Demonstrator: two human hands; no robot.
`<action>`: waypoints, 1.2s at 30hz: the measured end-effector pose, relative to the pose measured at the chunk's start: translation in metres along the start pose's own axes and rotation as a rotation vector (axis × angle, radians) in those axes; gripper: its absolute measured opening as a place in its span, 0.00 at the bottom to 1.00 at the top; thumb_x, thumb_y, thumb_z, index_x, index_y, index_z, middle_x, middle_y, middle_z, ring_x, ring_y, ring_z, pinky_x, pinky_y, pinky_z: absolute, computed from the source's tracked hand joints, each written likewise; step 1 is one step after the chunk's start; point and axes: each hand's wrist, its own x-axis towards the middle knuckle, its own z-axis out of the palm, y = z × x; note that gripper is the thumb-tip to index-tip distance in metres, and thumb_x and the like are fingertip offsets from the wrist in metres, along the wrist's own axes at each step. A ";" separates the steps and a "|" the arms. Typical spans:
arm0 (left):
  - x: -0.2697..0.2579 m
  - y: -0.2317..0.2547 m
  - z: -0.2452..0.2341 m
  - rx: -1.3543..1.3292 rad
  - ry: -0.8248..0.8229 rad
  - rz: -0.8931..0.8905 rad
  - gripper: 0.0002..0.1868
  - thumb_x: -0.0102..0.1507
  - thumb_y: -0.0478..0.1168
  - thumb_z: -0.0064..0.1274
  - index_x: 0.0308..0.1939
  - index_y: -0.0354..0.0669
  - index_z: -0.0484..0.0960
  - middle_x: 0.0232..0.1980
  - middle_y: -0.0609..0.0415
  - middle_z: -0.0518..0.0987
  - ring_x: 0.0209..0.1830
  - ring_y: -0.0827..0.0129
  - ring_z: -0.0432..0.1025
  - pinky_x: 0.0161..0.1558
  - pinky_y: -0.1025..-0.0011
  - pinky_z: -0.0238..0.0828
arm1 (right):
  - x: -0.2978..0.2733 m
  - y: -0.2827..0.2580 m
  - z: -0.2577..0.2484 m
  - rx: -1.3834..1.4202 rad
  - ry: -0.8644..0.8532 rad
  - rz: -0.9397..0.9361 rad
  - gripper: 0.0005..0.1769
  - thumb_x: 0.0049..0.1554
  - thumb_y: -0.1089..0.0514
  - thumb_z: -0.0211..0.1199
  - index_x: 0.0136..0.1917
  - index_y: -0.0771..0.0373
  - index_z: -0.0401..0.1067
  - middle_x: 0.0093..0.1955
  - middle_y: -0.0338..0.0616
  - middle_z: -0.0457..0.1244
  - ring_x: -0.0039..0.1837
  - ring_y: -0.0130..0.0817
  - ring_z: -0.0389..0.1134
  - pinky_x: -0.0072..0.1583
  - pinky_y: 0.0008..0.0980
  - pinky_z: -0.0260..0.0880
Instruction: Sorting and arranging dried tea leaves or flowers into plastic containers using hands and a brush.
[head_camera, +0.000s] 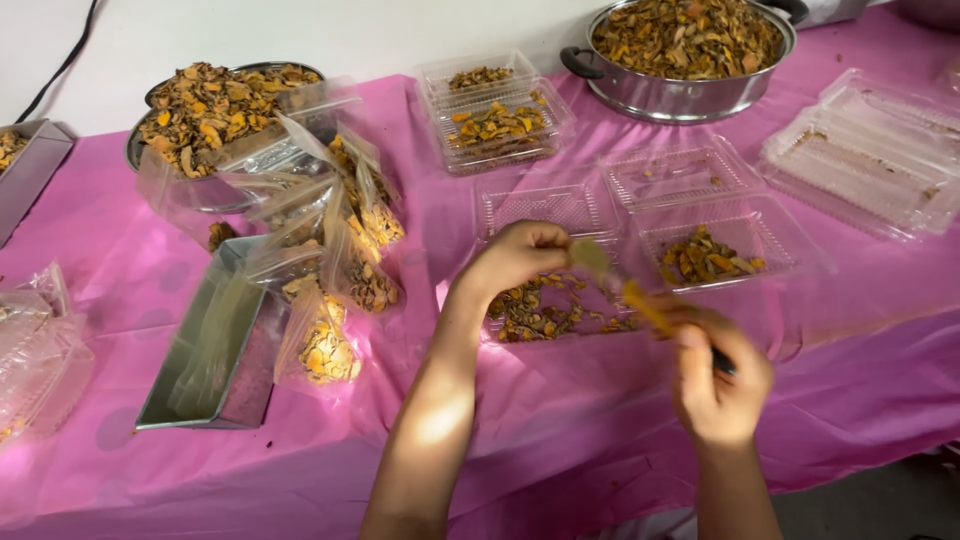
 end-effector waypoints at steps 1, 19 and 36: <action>-0.003 0.010 0.007 0.008 -0.016 0.016 0.03 0.62 0.39 0.61 0.34 0.49 0.85 0.29 0.66 0.79 0.28 0.83 0.68 0.32 0.79 0.63 | 0.002 -0.002 -0.004 -0.125 -0.120 0.059 0.13 0.69 0.63 0.52 0.54 0.71 0.76 0.54 0.51 0.71 0.58 0.41 0.74 0.62 0.33 0.75; -0.057 0.017 0.109 1.331 -0.133 0.211 0.17 0.55 0.48 0.53 0.39 0.42 0.89 0.43 0.46 0.83 0.50 0.41 0.73 0.55 0.39 0.66 | -0.022 0.021 -0.107 -0.080 0.270 0.100 0.31 0.83 0.48 0.49 0.54 0.85 0.61 0.55 0.80 0.63 0.54 0.63 0.72 0.52 0.46 0.77; -0.046 0.059 0.078 -0.138 0.282 0.189 0.12 0.61 0.43 0.63 0.48 0.46 0.88 0.42 0.60 0.86 0.37 0.79 0.73 0.41 0.80 0.70 | -0.036 -0.009 -0.054 -0.011 0.161 0.167 0.17 0.70 0.60 0.50 0.46 0.78 0.68 0.48 0.67 0.67 0.49 0.54 0.73 0.50 0.42 0.79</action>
